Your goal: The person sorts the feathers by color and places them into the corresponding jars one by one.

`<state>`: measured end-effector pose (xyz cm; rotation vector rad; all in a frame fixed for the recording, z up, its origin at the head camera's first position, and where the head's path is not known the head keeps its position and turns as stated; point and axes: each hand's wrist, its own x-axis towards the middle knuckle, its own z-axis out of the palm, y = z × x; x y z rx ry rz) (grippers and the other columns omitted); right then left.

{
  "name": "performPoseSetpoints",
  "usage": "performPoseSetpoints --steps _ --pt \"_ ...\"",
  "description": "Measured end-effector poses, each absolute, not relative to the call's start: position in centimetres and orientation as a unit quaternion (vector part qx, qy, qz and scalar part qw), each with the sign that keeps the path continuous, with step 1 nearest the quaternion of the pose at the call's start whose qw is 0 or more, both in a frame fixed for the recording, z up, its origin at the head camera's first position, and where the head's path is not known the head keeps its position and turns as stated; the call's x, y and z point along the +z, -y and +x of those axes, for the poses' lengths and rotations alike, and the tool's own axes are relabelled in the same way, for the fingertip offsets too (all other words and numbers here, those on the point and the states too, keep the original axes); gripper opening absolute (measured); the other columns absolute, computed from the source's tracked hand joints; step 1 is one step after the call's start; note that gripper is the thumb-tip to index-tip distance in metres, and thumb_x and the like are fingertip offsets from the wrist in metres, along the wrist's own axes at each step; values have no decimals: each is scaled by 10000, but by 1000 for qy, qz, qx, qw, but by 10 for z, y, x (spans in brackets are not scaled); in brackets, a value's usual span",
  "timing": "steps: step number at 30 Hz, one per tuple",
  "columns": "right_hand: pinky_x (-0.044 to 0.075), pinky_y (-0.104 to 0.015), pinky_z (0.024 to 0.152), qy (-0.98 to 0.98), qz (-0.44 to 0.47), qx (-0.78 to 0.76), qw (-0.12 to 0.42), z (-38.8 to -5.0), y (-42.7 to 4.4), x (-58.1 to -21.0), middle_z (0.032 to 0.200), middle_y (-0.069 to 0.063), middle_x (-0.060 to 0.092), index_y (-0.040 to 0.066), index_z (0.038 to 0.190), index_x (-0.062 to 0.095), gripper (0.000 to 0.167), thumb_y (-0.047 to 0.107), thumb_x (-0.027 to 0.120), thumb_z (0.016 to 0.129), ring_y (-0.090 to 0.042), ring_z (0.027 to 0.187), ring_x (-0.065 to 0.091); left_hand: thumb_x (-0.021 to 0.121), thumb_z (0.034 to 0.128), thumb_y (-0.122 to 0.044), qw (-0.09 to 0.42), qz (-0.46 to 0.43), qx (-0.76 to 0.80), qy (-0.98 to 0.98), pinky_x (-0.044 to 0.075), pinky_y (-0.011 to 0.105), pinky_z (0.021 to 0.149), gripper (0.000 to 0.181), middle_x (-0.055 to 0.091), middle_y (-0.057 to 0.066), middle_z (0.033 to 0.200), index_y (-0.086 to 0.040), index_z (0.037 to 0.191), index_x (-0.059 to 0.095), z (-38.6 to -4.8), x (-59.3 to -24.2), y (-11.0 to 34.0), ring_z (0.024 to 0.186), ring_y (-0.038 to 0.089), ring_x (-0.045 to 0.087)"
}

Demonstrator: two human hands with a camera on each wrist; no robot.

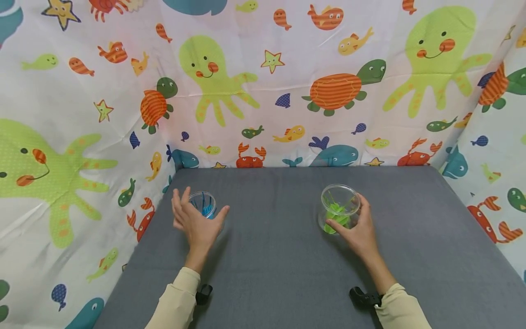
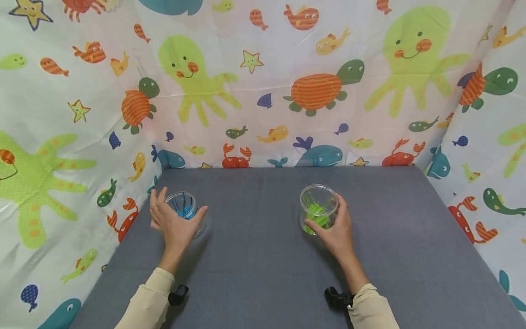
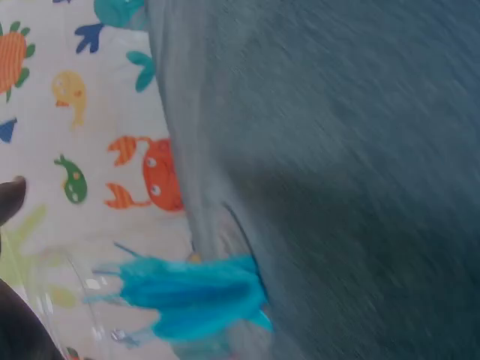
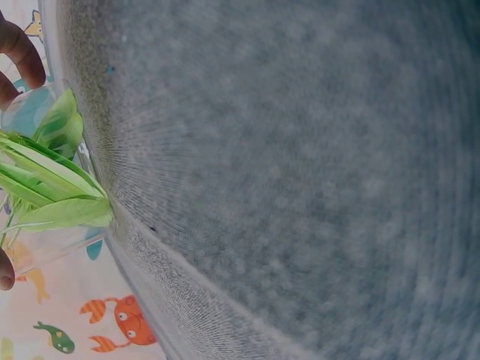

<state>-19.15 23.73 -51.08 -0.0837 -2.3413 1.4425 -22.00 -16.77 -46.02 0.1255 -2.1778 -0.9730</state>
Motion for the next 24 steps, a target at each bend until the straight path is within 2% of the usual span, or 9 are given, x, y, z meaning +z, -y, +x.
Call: performPoseSetpoints --steps 3,11,16,24 --pt "424 -719 1009 833 -27 517 196 -191 -237 -510 1513 -201 422 150 1591 228 1104 202 927 738 -447 1382 453 937 678 -467 343 88 -374 857 100 681 1103 1183 82 83 1708 -239 1578 204 -219 -466 177 1566 354 101" --pt "438 -706 1002 833 -29 518 191 -191 -237 -511 1514 -199 415 145 1587 227 1103 218 928 739 -430 1374 458 949 694 -374 305 130 -397 855 190 602 946 1133 398 162 1563 -212 1568 247 -220 -471 182 1419 355 398" --pt "445 -691 985 829 -29 523 195 -191 -237 -511 1521 -213 407 135 1585 231 1100 194 927 735 -424 1360 460 961 682 -307 272 95 -426 858 180 591 954 1095 427 152 1541 -186 1536 287 -219 -467 166 1387 362 436" --pt "499 -615 926 842 -16 501 201 -186 -230 -512 1493 -194 439 120 1567 276 1097 235 948 708 -396 1320 505 951 693 -336 209 39 -432 876 205 535 924 1046 473 154 1506 -194 1508 311 -219 -468 124 1273 383 511"
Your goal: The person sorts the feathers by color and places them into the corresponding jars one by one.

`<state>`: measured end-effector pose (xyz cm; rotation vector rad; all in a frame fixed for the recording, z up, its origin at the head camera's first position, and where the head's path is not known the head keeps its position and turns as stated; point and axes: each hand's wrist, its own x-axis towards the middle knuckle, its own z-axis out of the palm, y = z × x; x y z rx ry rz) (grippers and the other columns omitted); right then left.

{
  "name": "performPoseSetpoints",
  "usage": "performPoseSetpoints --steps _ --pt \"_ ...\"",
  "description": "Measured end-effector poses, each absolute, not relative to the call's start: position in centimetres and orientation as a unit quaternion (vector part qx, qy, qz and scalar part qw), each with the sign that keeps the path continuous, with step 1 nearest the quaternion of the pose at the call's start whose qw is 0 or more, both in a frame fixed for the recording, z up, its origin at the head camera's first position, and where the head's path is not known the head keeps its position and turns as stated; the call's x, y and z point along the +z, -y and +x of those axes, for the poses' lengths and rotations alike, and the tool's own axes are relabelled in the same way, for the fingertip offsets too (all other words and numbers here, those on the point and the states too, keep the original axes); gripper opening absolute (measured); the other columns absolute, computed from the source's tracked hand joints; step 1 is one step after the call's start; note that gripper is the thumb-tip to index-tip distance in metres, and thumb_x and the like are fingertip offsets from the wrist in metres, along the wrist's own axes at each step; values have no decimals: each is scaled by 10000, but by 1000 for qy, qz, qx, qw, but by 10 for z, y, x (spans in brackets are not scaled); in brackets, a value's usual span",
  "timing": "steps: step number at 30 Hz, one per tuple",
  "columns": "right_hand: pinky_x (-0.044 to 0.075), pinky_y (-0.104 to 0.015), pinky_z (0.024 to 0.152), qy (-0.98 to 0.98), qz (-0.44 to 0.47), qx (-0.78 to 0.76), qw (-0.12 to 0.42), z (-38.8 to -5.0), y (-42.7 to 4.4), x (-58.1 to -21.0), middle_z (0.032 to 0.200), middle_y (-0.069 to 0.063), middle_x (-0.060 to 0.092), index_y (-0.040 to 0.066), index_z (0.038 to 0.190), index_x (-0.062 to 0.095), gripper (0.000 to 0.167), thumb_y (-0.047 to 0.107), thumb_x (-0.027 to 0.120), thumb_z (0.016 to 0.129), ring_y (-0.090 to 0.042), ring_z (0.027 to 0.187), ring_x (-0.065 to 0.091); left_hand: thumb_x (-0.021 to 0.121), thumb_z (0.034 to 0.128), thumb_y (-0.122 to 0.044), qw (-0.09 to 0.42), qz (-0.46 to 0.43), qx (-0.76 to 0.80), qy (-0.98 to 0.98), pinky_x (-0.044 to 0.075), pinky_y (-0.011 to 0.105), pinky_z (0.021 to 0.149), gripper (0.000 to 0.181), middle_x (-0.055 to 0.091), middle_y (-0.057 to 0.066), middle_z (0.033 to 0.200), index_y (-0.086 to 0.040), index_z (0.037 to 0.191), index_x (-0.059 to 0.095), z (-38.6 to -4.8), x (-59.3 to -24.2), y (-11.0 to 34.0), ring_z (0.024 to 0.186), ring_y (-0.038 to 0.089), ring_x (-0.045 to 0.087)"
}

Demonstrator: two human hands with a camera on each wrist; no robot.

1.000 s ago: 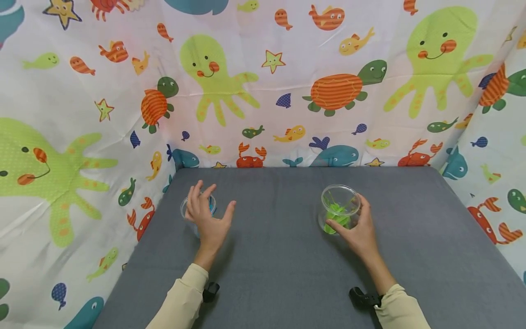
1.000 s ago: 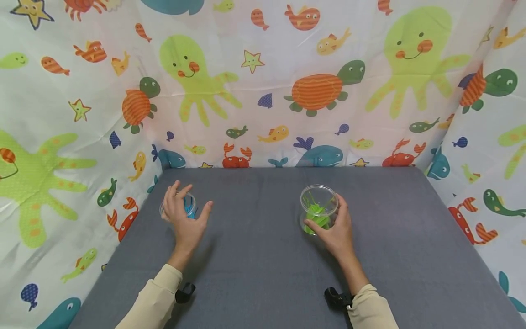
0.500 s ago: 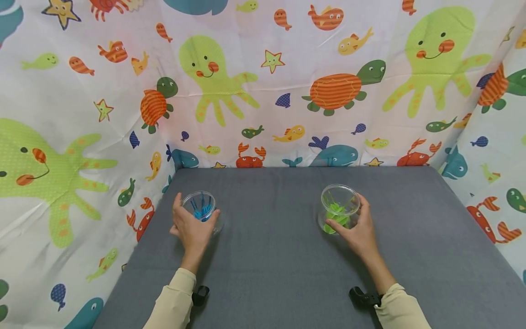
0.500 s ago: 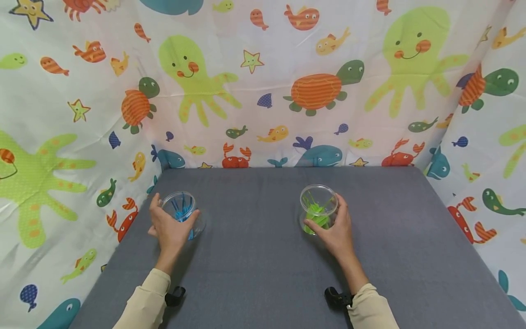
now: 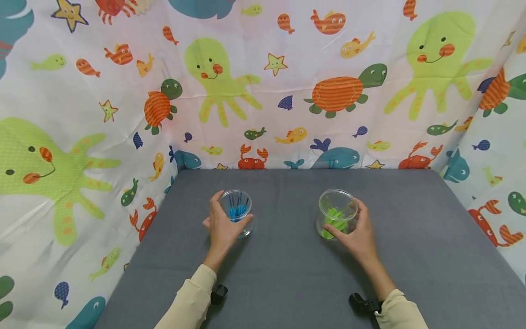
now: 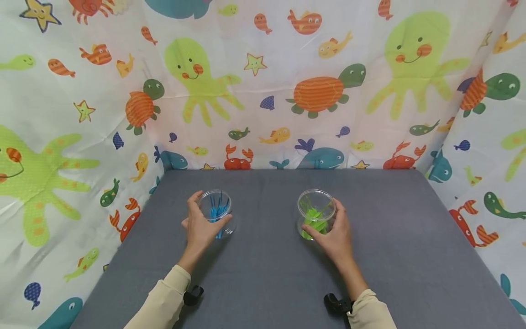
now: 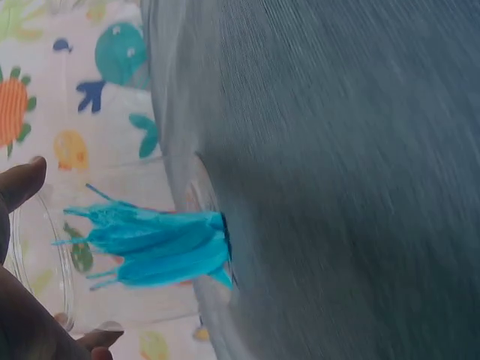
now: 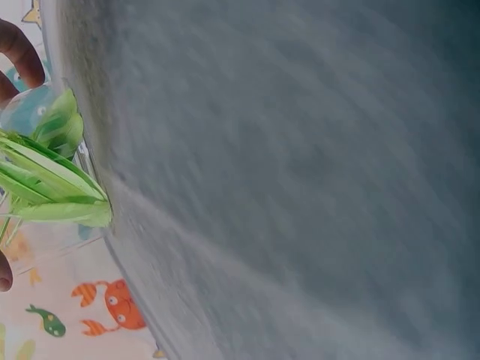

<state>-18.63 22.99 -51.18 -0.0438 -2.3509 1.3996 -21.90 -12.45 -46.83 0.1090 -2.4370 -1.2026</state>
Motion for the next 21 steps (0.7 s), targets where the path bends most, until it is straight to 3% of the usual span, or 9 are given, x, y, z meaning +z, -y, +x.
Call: performPoseSetpoints --steps 12,21 --pt "493 -666 935 838 1 510 195 -180 -215 -513 1525 -210 421 164 1583 256 1122 221 951 703 -432 1360 486 931 704 -386 142 -33 -442 885 208 541 993 1030 471 155 1499 -237 1497 290 -217 -466 82 1325 400 514" --pt "475 -693 948 832 19 517 200 -181 -208 -512 1524 -221 412 160 1593 251 1137 202 952 698 -429 1374 466 946 693 -369 138 -37 -451 881 205 538 970 1035 475 148 1495 -246 1496 304 -218 -468 73 1327 378 509"
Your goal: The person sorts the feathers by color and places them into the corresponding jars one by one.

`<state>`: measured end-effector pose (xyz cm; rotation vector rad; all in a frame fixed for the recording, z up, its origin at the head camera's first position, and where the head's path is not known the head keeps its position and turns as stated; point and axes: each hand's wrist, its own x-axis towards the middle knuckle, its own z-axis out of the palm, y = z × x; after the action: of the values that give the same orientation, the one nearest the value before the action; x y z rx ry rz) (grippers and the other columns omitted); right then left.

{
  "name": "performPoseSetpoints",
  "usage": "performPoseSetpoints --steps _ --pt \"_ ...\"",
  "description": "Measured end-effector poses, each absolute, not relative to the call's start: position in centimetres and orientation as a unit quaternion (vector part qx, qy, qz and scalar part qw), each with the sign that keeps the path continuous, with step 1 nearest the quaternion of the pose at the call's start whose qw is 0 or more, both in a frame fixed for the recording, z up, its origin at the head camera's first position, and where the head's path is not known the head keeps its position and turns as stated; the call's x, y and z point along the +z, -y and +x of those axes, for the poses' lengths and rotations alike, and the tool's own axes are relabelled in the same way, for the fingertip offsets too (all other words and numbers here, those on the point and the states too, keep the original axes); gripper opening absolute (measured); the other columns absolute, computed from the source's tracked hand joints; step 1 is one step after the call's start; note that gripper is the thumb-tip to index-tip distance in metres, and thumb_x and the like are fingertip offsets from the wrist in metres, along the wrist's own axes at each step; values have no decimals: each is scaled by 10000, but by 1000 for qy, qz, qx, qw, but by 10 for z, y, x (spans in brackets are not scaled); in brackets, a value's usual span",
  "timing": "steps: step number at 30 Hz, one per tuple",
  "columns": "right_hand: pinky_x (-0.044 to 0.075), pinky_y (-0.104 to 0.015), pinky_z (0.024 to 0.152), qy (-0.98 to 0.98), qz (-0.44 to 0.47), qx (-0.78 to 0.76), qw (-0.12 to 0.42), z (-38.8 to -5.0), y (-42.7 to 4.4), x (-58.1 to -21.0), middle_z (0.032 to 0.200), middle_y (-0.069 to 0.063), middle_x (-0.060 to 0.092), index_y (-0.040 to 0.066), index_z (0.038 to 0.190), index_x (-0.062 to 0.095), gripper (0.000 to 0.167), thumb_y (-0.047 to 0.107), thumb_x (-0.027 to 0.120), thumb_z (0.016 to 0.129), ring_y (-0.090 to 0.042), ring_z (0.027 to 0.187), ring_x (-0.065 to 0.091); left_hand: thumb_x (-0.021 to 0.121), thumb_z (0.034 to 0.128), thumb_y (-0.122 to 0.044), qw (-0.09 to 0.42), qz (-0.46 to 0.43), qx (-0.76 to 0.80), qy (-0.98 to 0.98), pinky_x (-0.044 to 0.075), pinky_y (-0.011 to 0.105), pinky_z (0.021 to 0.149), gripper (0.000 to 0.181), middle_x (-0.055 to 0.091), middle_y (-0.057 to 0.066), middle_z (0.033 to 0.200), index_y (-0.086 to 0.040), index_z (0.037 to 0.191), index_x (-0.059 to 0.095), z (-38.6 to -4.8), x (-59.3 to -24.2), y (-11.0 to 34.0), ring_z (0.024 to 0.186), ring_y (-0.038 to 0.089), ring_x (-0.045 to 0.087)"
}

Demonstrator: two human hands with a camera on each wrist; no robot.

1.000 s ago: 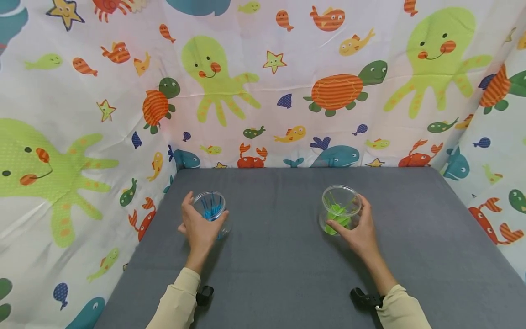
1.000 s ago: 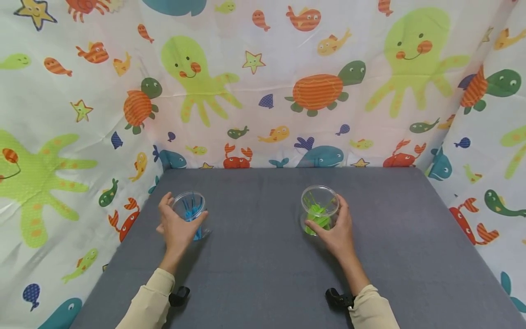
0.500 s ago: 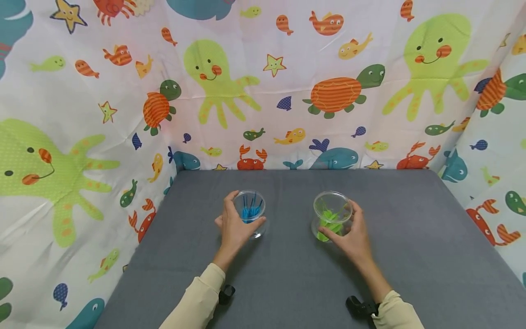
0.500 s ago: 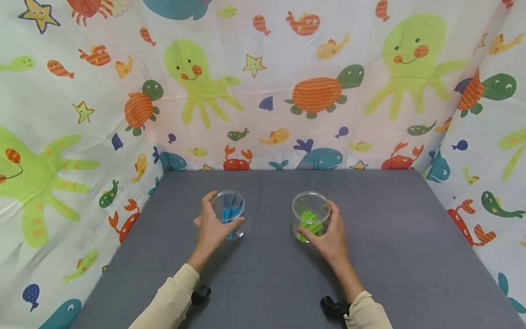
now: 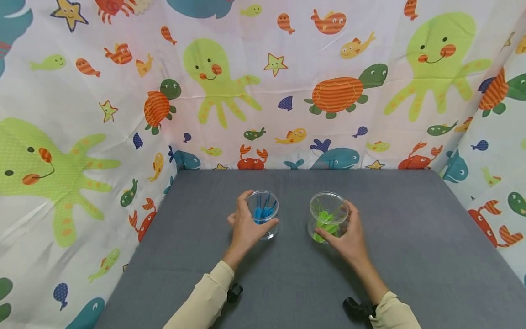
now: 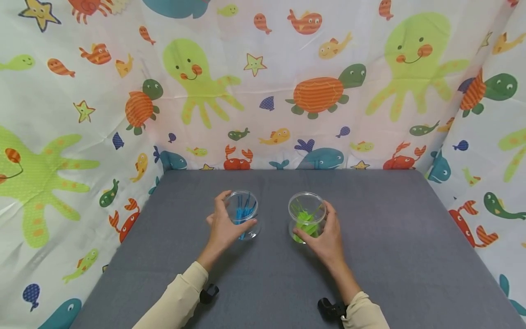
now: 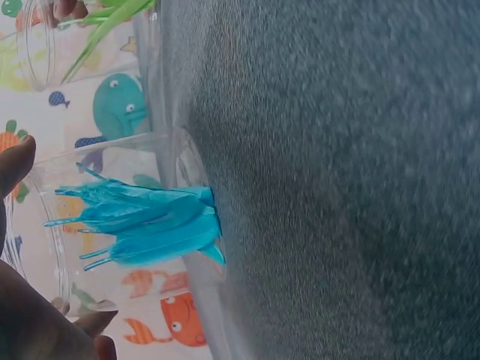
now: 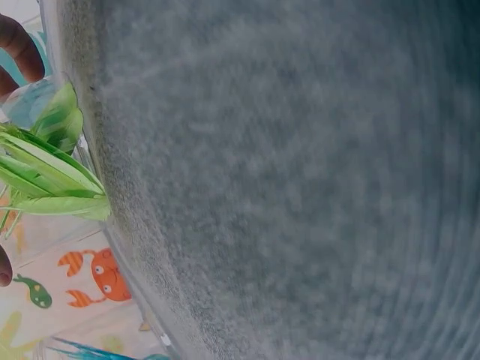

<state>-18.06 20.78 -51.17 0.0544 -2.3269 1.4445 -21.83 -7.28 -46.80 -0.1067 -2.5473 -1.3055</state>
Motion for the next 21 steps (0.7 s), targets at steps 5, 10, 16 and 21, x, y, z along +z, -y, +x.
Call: performPoseSetpoints --steps 5,10,16,21 --pt "476 -684 951 836 19 512 198 -180 -204 -510 1526 -225 412 160 1599 241 1140 221 948 708 -437 1384 458 941 697 -380 126 -41 -450 883 202 529 983 1037 473 129 1505 -269 1500 294 -217 -469 69 1351 347 497" --pt "472 -707 937 840 19 508 190 -178 -202 -509 1543 -210 397 171 1605 233 1132 244 940 724 -454 1415 424 935 692 -430 111 -51 -454 883 192 514 992 1061 444 80 1539 -287 1514 279 -214 -470 67 1383 332 470" --pt "480 -695 951 852 16 494 172 -177 -205 -511 1619 -210 310 185 1639 155 1210 290 939 724 -477 1433 393 883 731 -520 115 -85 -456 878 175 537 1059 1077 294 -16 1663 -322 1567 234 -213 -471 69 1454 330 390" --pt "425 -678 1029 858 15 488 163 -179 -215 -508 1642 -205 292 236 1650 111 1099 325 839 831 -455 1438 393 673 878 -626 153 -118 -456 869 152 584 1082 890 158 -42 1713 -300 1587 246 -217 -467 77 1527 292 264"
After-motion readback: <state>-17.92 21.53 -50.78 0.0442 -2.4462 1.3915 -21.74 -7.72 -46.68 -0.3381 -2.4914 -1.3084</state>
